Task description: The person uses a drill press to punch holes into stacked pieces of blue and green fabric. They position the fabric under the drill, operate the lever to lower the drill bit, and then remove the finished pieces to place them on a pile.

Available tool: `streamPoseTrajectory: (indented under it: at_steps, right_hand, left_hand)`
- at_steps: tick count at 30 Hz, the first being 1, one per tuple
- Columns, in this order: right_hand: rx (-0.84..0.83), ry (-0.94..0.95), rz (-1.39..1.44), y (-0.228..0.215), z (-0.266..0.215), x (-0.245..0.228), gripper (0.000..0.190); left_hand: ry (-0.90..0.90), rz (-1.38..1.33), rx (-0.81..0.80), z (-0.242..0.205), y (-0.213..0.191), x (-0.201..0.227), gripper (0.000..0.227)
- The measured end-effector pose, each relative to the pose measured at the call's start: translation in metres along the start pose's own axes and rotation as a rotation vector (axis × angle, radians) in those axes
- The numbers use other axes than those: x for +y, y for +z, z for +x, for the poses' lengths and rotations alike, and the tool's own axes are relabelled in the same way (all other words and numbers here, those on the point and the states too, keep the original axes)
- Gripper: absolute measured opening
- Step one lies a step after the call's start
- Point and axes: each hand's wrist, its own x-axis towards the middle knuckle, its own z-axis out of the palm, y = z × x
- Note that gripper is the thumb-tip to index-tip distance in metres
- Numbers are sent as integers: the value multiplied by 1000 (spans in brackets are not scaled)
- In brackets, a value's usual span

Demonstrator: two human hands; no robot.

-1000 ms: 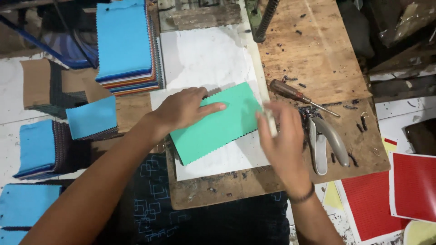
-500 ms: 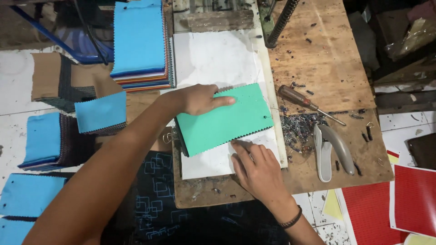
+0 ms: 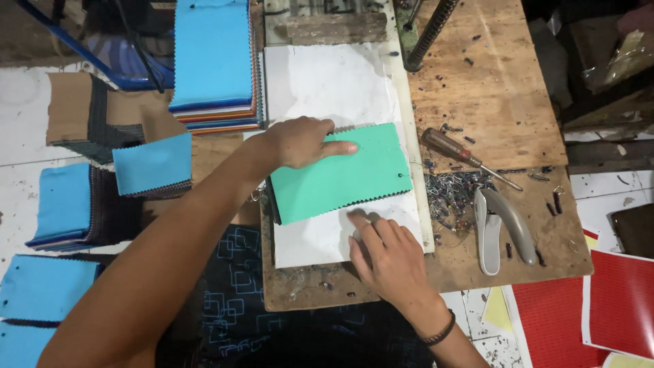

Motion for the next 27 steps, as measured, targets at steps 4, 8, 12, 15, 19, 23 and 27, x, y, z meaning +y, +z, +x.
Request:
streamPoseTrajectory:
  at_steps: [4,8,12,15,19,23,27]
  right_hand:
    - [-87,68,-69,1,9,-2,29]
    - [-157,89,-97,6,8,2,22]
    - [-131,60,-133,1,12,1,18]
    - [-177,83,-125,1,9,1,25]
    - [-177,157,-163,1,14,-2,36]
    - [-194,224,-195,9,12,-4,45]
    - [-279,306,-102,12,13,1,52]
  left_hand:
    - [28,97,17,8,4,-4,90]
    - [39,170,36,10,7,-6,95]
    - [45,171,71,5,2,-6,94]
    - [52,162,94,3,1,-5,92]
    - [73,151,118,3,-1,-7,88]
    - [144,128,175,6,3,-17,81]
    - [176,83,196,-2,0,-14,76]
